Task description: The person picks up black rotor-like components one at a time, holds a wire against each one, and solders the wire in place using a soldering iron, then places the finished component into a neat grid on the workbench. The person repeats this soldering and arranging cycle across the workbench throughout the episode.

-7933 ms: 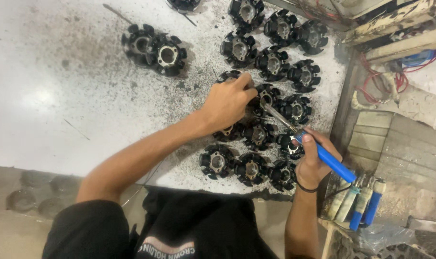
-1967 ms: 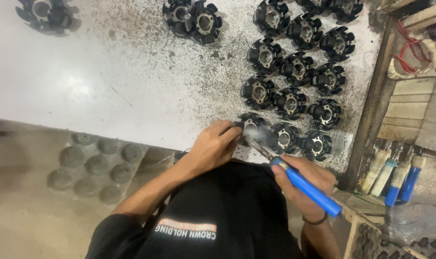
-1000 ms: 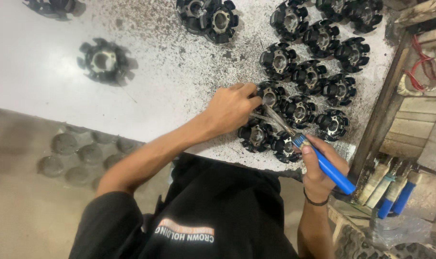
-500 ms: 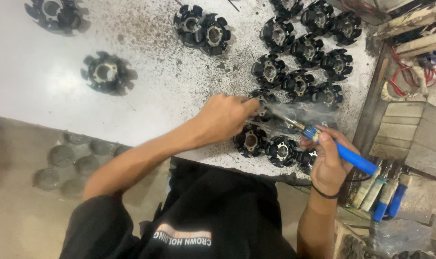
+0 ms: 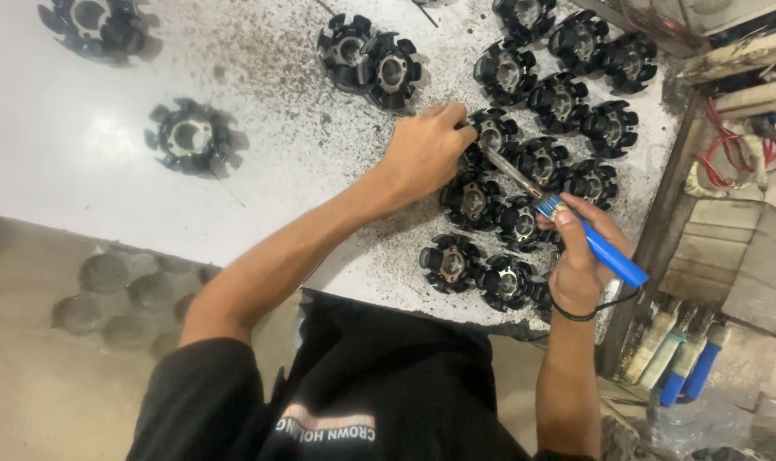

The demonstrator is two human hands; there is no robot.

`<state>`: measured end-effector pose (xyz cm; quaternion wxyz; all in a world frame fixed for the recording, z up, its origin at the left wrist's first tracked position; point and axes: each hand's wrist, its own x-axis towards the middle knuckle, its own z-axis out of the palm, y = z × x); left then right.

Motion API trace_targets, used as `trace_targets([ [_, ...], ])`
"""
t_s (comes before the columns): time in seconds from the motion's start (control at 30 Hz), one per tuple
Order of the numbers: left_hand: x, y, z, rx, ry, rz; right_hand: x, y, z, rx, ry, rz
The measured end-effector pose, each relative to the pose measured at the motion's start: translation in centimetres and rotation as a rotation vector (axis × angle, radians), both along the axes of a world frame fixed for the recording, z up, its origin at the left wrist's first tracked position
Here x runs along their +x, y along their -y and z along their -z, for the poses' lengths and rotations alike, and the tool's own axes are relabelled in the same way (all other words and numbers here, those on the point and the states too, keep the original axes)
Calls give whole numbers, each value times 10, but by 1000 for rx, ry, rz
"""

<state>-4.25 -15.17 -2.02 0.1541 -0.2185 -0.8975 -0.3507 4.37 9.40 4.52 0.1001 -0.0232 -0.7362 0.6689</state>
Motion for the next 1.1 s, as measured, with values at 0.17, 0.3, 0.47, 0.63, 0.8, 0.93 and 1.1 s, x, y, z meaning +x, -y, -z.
trace_targets([
  [0.17, -3, -4, 7, -1, -7, 29, -4, 5, -15, 132, 39, -50],
  [0.3, -2, -8, 13, -5, -4, 53, -16, 10, -40, 263, 92, -103],
  [0.47, -10, -21, 17, 53, 84, 54, -42, 14, -59, 340, 152, -165],
  [0.63, 0, -15, -5, 128, 17, 8, -53, -8, -57, 197, 234, -162],
  [0.8, -16, 1, -55, 126, 76, 109, -48, -24, -21, -183, 87, -75],
  [0.93, -61, -6, -69, 261, -289, -71, -71, -25, -1, -170, -1, -94],
  [1.1, -72, -8, -24, 120, -161, -144, -98, -20, 3, -87, 40, -87],
])
